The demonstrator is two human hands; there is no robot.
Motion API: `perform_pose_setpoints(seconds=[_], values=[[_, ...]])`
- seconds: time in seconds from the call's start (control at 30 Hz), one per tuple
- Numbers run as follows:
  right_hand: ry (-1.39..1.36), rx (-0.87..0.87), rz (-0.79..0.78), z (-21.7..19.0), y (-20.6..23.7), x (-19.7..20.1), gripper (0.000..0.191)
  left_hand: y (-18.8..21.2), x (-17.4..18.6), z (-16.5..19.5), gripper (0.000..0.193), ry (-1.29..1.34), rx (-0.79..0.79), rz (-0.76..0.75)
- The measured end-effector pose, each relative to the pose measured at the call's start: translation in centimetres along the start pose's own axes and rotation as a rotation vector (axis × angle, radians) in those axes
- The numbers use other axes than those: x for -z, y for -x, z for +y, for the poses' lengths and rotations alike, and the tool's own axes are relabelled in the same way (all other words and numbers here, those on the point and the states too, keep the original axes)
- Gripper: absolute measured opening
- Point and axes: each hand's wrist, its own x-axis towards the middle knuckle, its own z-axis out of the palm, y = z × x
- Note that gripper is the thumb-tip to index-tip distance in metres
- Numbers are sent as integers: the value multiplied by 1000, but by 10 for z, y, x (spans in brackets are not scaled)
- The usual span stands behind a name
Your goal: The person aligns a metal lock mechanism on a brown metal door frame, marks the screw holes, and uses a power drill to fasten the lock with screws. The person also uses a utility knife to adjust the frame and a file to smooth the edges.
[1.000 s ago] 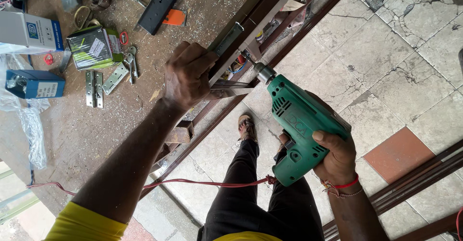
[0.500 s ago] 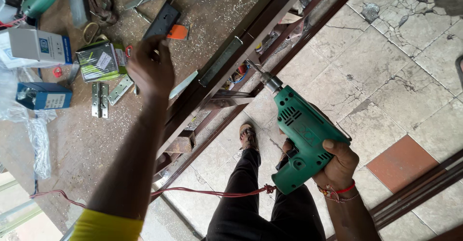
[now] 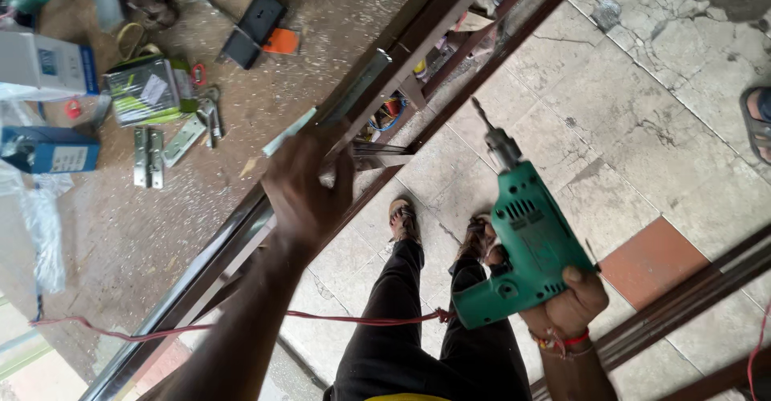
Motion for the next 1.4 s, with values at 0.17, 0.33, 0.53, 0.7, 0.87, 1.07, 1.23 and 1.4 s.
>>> perform_pose_setpoints(seconds=[0.17,0.33,0.53,0.7,0.87,1.07,1.23,1.4], values=[[-131,92,190,24,64,30,88,76,-14,50,15,186,41,-552],[-52,134,552,50,123,60,96,154,-29,46,17,293,282,-845],[-174,190,541,77,135,100,93,239,-102,-28,15,193,503,-1109],[-336,204,568,117,104,171,89,309,-274,-134,11,125,585,-1212],[-305,146,804,162,99,294,88,392,-471,-224,19,-152,1175,-833],[-260,83,875,192,76,406,89,451,-600,-266,64,-516,1493,-866],[-241,39,856,190,53,420,90,465,-613,-269,72,-508,1469,-854],[-210,23,832,187,46,439,91,469,-617,-275,67,-455,1474,-841]])
